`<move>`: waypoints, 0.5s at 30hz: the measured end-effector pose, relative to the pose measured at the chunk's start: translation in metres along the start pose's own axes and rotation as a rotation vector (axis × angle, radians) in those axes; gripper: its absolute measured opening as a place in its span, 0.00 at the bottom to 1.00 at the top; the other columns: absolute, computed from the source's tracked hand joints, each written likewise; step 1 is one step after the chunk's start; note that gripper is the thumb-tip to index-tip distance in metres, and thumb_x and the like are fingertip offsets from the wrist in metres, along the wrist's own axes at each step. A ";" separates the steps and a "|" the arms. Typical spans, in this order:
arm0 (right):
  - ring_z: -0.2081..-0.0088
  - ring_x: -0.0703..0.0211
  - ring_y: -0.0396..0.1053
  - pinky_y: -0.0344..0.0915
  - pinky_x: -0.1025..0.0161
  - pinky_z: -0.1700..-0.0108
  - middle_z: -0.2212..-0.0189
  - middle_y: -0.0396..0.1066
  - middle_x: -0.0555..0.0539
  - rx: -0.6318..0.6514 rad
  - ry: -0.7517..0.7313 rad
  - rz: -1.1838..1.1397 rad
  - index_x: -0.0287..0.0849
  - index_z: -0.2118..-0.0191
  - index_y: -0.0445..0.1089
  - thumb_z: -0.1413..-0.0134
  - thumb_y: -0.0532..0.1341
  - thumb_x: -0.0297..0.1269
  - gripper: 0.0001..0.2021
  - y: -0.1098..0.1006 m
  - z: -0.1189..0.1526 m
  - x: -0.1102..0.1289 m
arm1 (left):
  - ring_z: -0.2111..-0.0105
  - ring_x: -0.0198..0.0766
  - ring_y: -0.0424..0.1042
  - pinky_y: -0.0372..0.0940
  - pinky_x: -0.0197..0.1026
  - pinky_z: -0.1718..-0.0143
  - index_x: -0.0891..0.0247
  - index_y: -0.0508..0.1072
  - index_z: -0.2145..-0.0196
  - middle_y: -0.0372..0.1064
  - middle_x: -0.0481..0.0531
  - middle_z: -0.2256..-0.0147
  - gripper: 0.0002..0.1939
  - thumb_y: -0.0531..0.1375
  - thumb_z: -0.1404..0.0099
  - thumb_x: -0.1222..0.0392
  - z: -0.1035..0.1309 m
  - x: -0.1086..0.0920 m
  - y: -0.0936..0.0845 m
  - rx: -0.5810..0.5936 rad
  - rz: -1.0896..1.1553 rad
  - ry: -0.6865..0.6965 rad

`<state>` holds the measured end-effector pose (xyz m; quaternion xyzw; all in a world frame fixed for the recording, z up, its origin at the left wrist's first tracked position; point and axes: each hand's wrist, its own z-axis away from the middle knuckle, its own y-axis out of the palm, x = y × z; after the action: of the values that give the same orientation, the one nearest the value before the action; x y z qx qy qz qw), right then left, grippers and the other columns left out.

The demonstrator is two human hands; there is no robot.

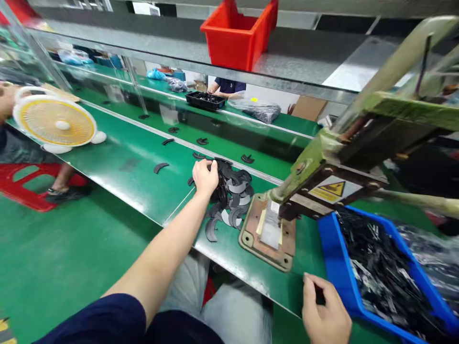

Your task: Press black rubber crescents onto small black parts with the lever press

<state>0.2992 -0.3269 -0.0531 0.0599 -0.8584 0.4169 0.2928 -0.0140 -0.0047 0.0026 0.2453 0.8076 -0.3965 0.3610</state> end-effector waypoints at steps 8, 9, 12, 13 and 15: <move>0.58 0.54 0.77 0.69 0.60 0.50 0.59 0.80 0.44 0.015 -0.064 -0.027 0.44 0.59 0.77 0.35 0.59 0.54 0.19 -0.001 0.000 0.004 | 0.26 0.60 0.48 0.38 0.67 0.25 0.52 0.67 0.32 0.58 0.58 0.29 0.40 0.62 0.35 0.32 0.050 0.037 -0.099 0.839 -0.139 0.977; 0.58 0.54 0.77 0.69 0.60 0.51 0.59 0.80 0.44 0.013 -0.067 -0.018 0.44 0.59 0.77 0.35 0.59 0.55 0.19 -0.001 0.000 0.004 | 0.25 0.60 0.46 0.36 0.68 0.25 0.52 0.65 0.31 0.57 0.57 0.28 0.40 0.61 0.33 0.32 0.062 0.037 -0.101 0.899 -0.182 1.028; 0.59 0.54 0.77 0.69 0.60 0.52 0.60 0.80 0.44 0.012 -0.077 0.018 0.44 0.59 0.77 0.36 0.58 0.57 0.21 -0.002 -0.002 0.003 | 0.24 0.58 0.44 0.34 0.70 0.25 0.54 0.65 0.30 0.56 0.58 0.28 0.35 0.55 0.27 0.36 0.087 0.029 -0.086 0.878 -0.265 1.051; 0.60 0.55 0.78 0.69 0.60 0.52 0.60 0.80 0.45 0.017 -0.082 0.027 0.44 0.59 0.77 0.36 0.58 0.58 0.21 -0.003 -0.002 0.003 | 0.25 0.58 0.44 0.34 0.70 0.25 0.55 0.66 0.31 0.57 0.58 0.28 0.33 0.54 0.26 0.37 0.092 0.025 -0.078 0.828 -0.280 1.033; 0.61 0.55 0.78 0.69 0.60 0.52 0.60 0.80 0.45 0.024 -0.097 0.036 0.45 0.59 0.77 0.36 0.58 0.59 0.22 -0.004 -0.003 0.003 | 0.26 0.58 0.48 0.38 0.69 0.26 0.57 0.69 0.33 0.61 0.59 0.31 0.31 0.53 0.25 0.39 0.094 0.015 -0.063 0.728 -0.291 0.993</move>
<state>0.2995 -0.3269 -0.0475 0.0681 -0.8675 0.4288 0.2428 -0.0292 -0.1154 -0.0200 0.3949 0.7172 -0.5300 -0.2209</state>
